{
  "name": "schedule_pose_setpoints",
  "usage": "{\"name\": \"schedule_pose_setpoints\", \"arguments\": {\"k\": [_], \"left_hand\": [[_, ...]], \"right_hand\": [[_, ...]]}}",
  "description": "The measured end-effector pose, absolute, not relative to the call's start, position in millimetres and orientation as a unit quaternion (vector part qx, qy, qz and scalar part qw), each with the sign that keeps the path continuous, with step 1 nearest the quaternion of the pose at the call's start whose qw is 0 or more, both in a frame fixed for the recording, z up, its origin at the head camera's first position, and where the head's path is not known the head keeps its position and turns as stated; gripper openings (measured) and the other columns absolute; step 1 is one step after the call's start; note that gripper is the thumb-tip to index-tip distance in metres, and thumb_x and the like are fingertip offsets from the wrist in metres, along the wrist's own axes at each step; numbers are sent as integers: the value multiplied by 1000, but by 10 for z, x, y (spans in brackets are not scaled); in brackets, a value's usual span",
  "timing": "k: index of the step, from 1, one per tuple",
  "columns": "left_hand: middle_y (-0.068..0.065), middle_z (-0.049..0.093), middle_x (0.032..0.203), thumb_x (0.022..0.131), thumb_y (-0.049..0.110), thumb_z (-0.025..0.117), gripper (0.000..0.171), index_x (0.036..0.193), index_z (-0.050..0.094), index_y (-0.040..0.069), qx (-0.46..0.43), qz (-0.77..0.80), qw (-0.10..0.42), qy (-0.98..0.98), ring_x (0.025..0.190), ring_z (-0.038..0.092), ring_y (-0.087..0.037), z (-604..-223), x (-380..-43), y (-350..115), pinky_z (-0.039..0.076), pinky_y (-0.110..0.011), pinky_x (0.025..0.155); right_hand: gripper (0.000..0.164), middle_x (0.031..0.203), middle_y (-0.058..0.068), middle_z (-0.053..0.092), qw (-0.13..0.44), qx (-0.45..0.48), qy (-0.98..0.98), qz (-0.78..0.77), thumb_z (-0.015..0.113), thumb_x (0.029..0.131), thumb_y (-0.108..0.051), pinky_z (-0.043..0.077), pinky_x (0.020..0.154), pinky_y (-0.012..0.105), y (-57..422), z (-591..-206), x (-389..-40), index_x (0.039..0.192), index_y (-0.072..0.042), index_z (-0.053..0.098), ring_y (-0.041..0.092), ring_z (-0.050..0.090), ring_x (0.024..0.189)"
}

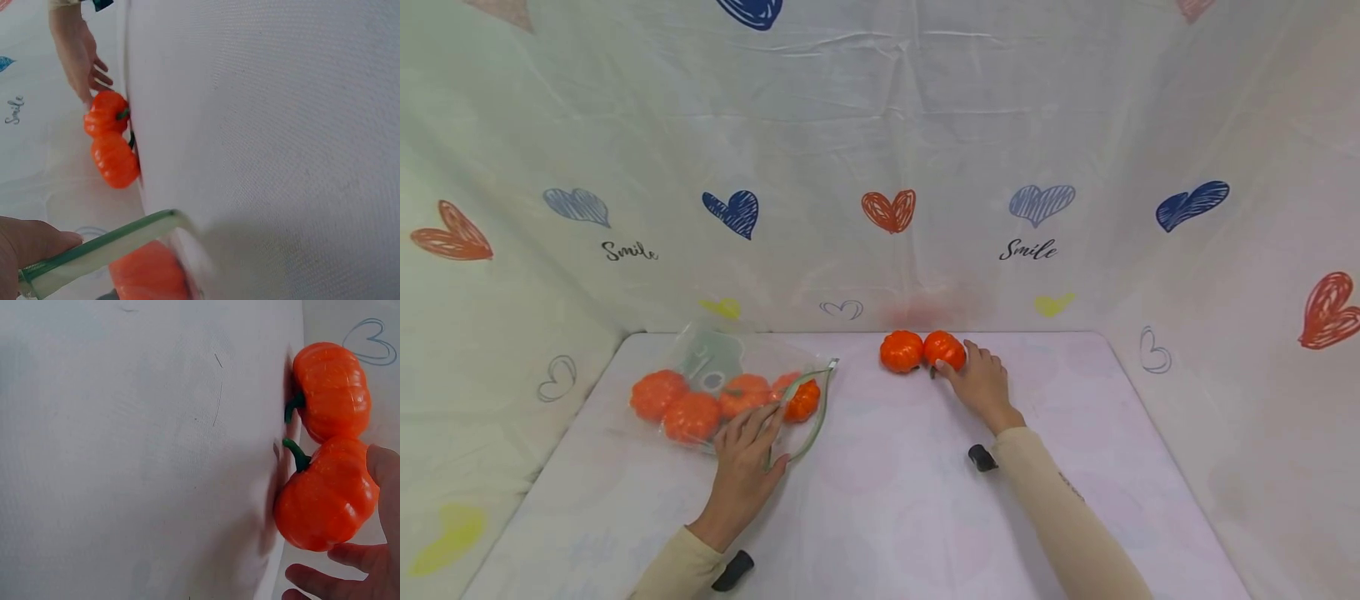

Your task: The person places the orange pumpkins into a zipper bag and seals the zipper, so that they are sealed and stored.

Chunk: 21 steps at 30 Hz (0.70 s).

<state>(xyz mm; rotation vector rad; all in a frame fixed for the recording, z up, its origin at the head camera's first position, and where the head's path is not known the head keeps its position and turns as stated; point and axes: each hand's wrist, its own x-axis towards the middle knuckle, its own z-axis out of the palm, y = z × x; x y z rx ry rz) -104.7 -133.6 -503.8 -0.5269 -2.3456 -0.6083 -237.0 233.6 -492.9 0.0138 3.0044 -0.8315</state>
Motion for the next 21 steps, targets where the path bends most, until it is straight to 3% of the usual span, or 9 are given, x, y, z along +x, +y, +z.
{"name": "schedule_pose_setpoints", "arguments": {"k": [21], "left_hand": [[-16,64,134,52,-13,99,90,135,68,-4,-195,-230,320,-898,122,50,-39,-5020,-1005,-1345,33,-53,91]], "right_hand": [[73,126,31,63,22,33,950,-311,65,105,-40,51,100,57,2302,-4992,-2453,153,9,39,40,58,102]]}}
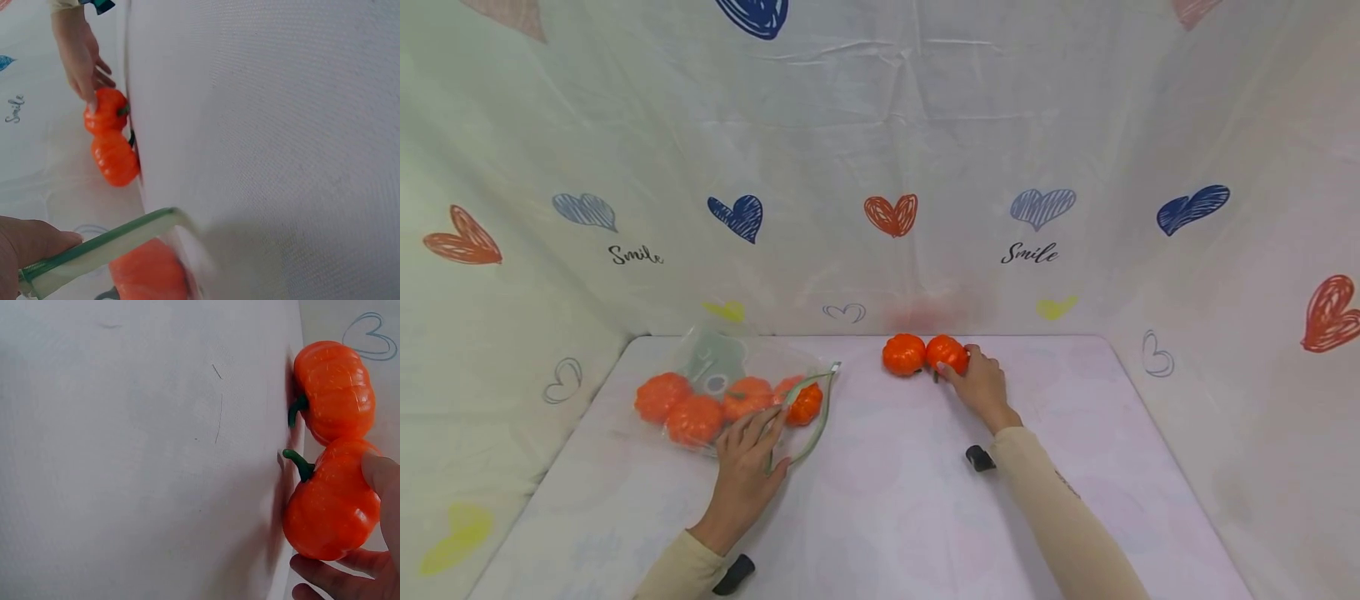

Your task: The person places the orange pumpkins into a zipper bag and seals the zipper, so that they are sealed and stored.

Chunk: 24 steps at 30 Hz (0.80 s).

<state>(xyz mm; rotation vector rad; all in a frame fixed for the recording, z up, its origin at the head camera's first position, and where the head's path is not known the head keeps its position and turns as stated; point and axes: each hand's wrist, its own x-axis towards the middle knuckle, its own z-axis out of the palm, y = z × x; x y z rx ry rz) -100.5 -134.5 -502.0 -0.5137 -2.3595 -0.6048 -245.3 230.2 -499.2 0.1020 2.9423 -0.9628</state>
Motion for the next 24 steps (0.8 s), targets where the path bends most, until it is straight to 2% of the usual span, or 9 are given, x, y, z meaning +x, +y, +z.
{"name": "schedule_pose_setpoints", "arguments": {"k": [10,18,24], "left_hand": [[-16,64,134,51,-13,98,90,136,68,-4,-197,-233,321,-896,122,50,-39,-5017,-1003,-1346,33,-53,92],[-16,64,135,52,-13,99,91,136,67,-4,-195,-230,318,-899,122,50,-39,-5019,-1002,-1347,33,-53,91],[-16,64,135,53,-13,99,91,137,67,-4,-194,-231,315,-900,123,50,-39,-5019,-1005,-1346,33,-53,91]], "right_hand": [[77,143,32,55,5,59,946,-320,70,102,-39,51,102,59,2341,-4947,-2267,156,8,38,45,54,115],[78,144,32,54,-18,37,946,-322,73,100,-37,49,102,62,2351,-4935,-2049,154,8,40,49,52,122],[76,145,32,56,-47,1,948,-316,77,98,-34,45,107,66,2294,-4940,-1884,152,9,44,50,53,126]]}}
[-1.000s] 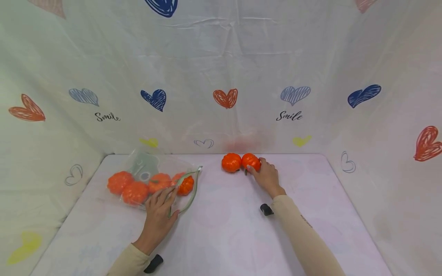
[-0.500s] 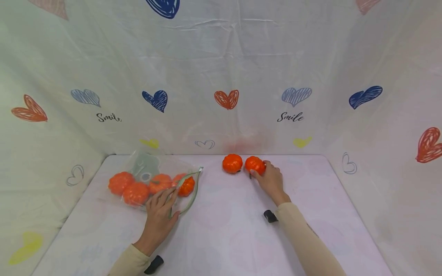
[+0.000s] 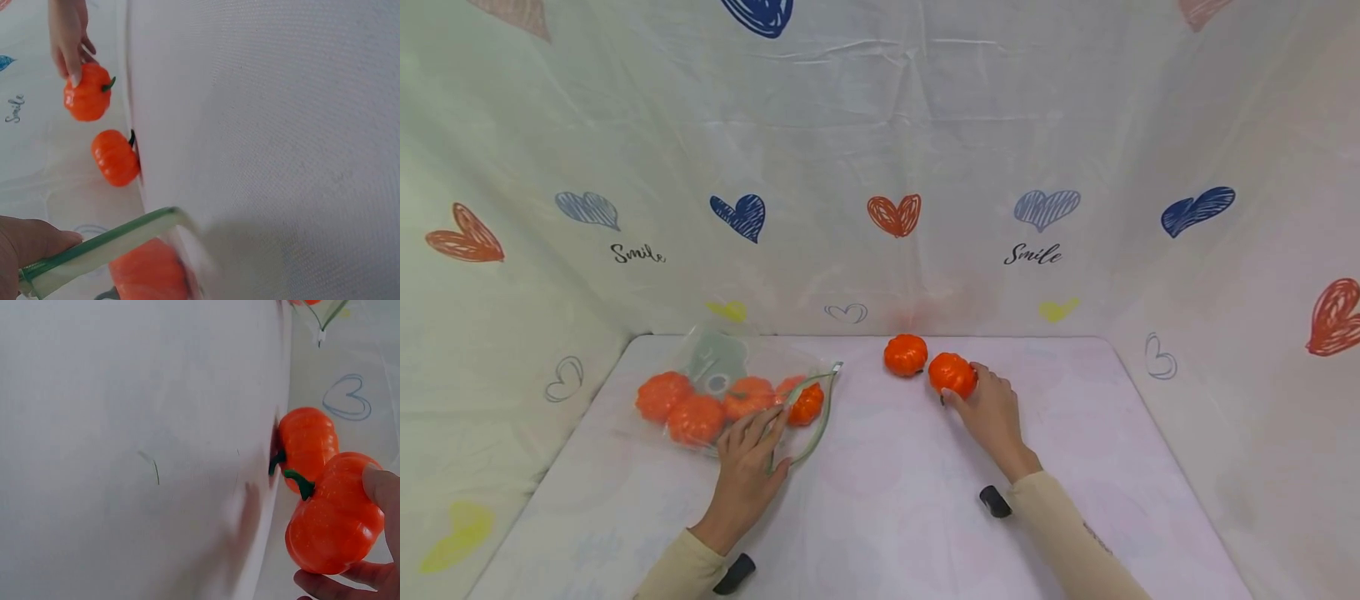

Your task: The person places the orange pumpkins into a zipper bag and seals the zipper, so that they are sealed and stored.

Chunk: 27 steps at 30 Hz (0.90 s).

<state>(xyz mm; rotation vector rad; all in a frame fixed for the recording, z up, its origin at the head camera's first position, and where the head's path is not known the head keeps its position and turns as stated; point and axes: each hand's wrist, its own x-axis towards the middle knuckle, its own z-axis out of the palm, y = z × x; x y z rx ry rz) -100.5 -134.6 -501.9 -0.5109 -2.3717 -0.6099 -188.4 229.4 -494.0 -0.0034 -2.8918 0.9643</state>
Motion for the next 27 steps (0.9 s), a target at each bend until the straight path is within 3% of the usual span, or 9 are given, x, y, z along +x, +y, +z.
{"name": "schedule_pose_setpoints", "arguments": {"k": [27], "left_hand": [[-15,64,135,52,-13,99,92,137,67,-3,-194,-229,318,-899,122,51,-39,-5028,-1021,-1350,33,-53,90]], "right_hand": [[73,135,14,67,82,154,-930,324,90,85,-29,46,108,58,1364,-5005,-1403,144,1,58,38,58,125]]}}
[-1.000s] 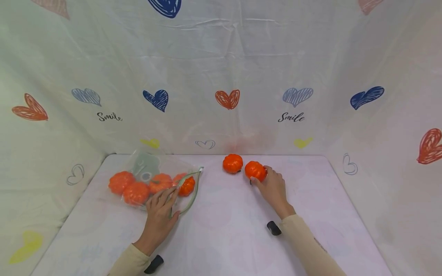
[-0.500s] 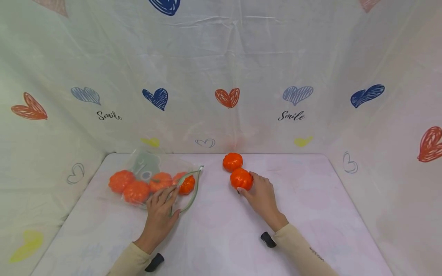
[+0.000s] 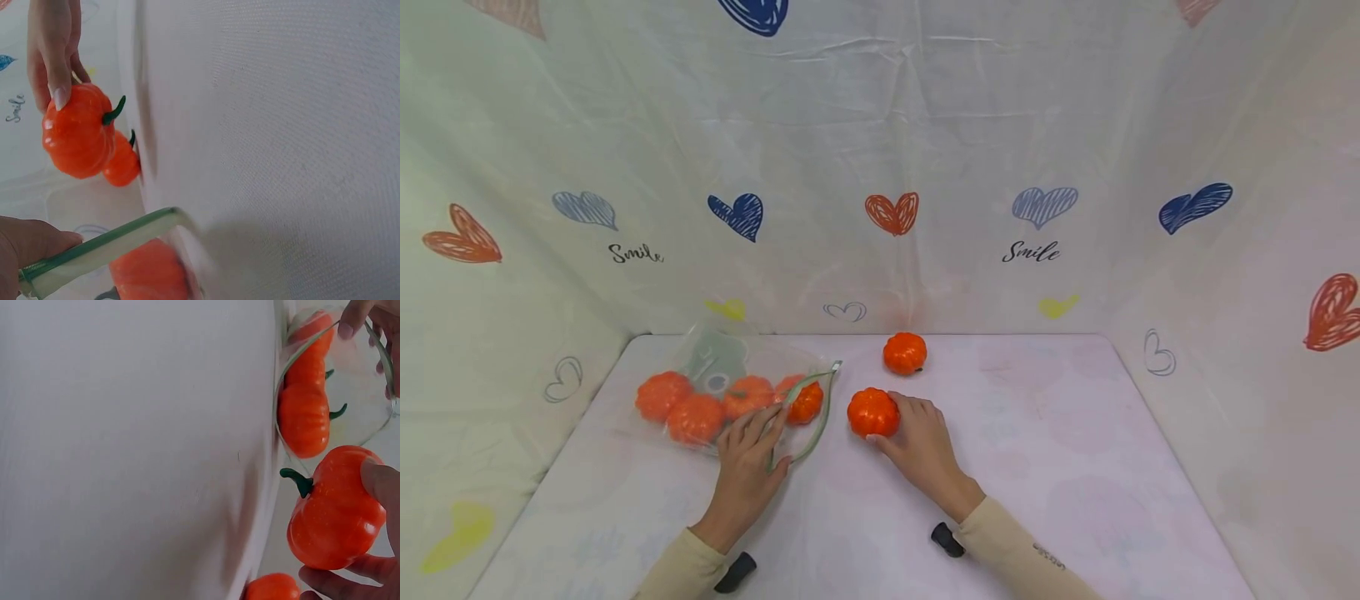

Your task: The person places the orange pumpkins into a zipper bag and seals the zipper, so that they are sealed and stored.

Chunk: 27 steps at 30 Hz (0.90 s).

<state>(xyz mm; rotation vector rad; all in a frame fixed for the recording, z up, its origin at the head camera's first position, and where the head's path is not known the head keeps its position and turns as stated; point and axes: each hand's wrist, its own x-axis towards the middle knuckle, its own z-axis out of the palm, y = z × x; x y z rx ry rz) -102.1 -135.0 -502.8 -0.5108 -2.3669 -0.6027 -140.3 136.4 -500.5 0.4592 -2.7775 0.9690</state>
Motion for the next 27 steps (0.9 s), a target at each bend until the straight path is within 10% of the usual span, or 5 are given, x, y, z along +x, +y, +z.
{"name": "schedule_pose_setpoints", "arguments": {"k": [27], "left_hand": [[-15,64,134,53,-13,98,88,136,68,-4,-198,-230,318,-898,123,49,-40,-5028,-1014,-1347,32,-53,92]], "right_hand": [[71,129,15,70,97,222,-929,281,90,86,-35,49,102,53,782,-5168,-1492,140,-1,59,35,61,118]]}}
